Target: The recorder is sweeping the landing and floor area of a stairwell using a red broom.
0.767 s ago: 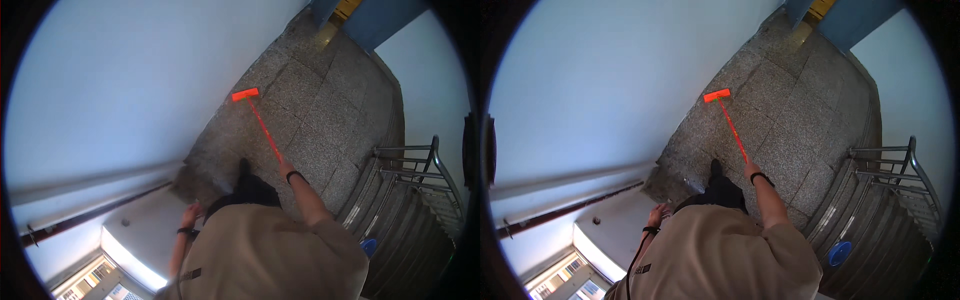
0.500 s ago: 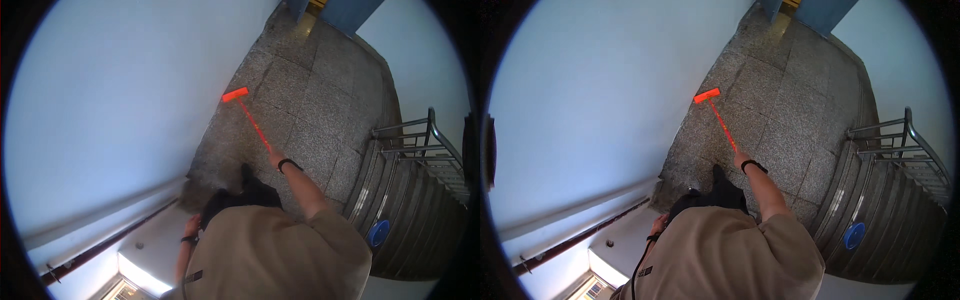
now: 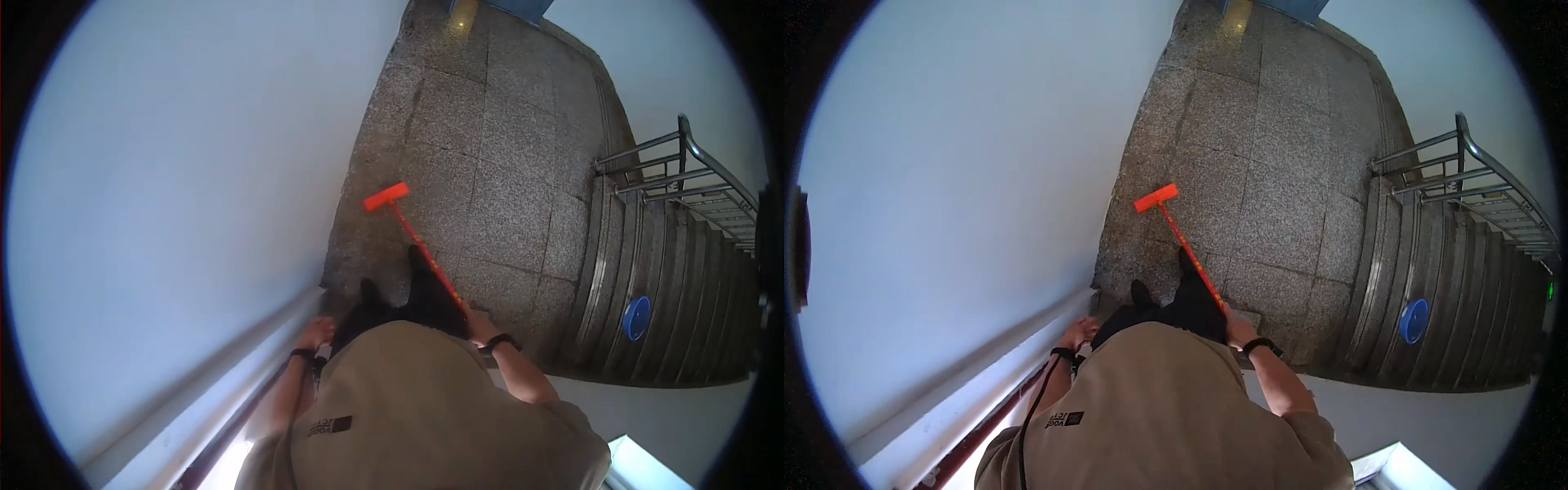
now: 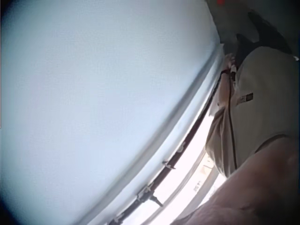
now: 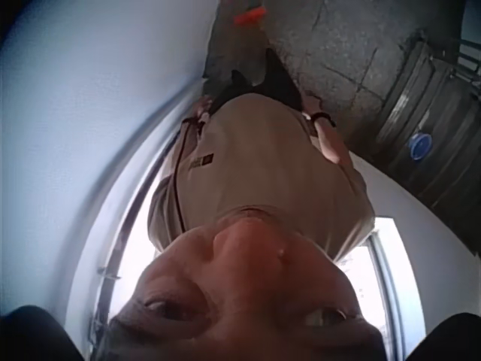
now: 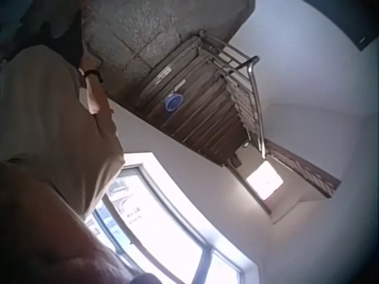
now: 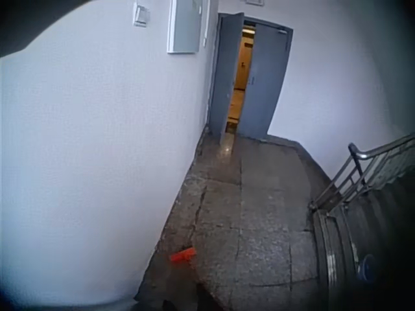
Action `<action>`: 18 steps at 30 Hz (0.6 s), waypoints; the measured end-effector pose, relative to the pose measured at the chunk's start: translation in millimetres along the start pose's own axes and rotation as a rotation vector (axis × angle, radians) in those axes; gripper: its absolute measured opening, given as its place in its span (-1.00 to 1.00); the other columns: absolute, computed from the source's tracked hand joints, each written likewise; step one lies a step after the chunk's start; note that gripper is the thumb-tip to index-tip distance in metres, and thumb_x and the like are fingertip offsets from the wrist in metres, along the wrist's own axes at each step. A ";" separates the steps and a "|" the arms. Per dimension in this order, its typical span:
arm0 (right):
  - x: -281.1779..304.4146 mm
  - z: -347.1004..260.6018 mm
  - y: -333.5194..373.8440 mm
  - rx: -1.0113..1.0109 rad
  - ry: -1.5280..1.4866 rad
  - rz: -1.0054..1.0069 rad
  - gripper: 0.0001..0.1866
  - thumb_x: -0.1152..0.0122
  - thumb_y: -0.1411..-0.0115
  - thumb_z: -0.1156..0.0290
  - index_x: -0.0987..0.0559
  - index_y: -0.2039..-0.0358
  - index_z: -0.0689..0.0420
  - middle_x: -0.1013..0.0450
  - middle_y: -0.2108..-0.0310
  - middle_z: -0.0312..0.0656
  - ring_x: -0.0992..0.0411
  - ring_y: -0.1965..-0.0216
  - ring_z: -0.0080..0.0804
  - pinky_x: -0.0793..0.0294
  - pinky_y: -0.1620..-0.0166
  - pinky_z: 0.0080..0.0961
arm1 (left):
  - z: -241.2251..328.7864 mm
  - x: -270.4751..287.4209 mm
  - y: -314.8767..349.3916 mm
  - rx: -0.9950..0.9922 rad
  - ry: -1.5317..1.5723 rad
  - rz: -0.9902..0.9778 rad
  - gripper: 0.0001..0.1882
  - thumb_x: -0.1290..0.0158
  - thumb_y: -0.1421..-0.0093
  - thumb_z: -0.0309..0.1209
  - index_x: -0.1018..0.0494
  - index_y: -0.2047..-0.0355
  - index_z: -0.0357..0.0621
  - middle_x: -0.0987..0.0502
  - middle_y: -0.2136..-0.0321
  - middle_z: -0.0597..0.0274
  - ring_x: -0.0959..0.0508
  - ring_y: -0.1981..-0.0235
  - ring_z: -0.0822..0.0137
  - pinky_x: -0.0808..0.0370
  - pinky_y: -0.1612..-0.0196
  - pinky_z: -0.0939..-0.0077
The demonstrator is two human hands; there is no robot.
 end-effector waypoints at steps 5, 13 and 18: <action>4.4 -29.6 -3.6 -0.015 0.027 0.072 -0.25 0.16 -0.17 0.46 0.15 -0.34 -0.14 -0.47 0.26 0.25 -0.48 0.27 0.17 -0.47 0.24 -0.02 | -18.9 27.9 -39.4 -0.347 -0.920 -0.157 -0.81 0.14 -0.23 -0.36 -0.40 0.19 -0.07 -0.48 0.43 0.30 -0.50 0.35 0.34 -0.45 0.40 0.31; 71.1 -121.9 -82.7 -0.184 -0.186 0.025 -0.26 0.18 -0.12 0.55 0.02 -0.33 -0.19 -0.48 0.36 0.15 -0.52 0.49 -0.05 -0.47 0.56 -0.20 | -18.9 35.9 -20.3 -0.040 -0.543 -0.012 -0.72 0.15 -0.27 -0.29 -0.41 0.12 -0.14 -0.49 0.22 0.17 -0.49 0.20 0.17 -0.44 0.10 0.22; 61.5 -155.0 -111.0 -0.100 -0.217 0.043 -0.26 0.21 -0.12 0.56 0.04 -0.33 -0.18 -0.44 0.49 0.10 -0.46 0.63 -0.11 -0.40 0.67 -0.30 | -6.9 28.7 -1.0 -0.296 -0.888 0.001 -0.70 0.16 -0.28 -0.27 -0.41 0.08 -0.13 -0.47 0.20 0.21 -0.47 0.17 0.28 -0.42 0.06 0.28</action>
Point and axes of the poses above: each hand's wrist, its own y-axis away from the middle knuckle, its own x-axis out of the back of the hand, z = x × y, the point moved 3 cm from there along -y, towards the middle knuckle
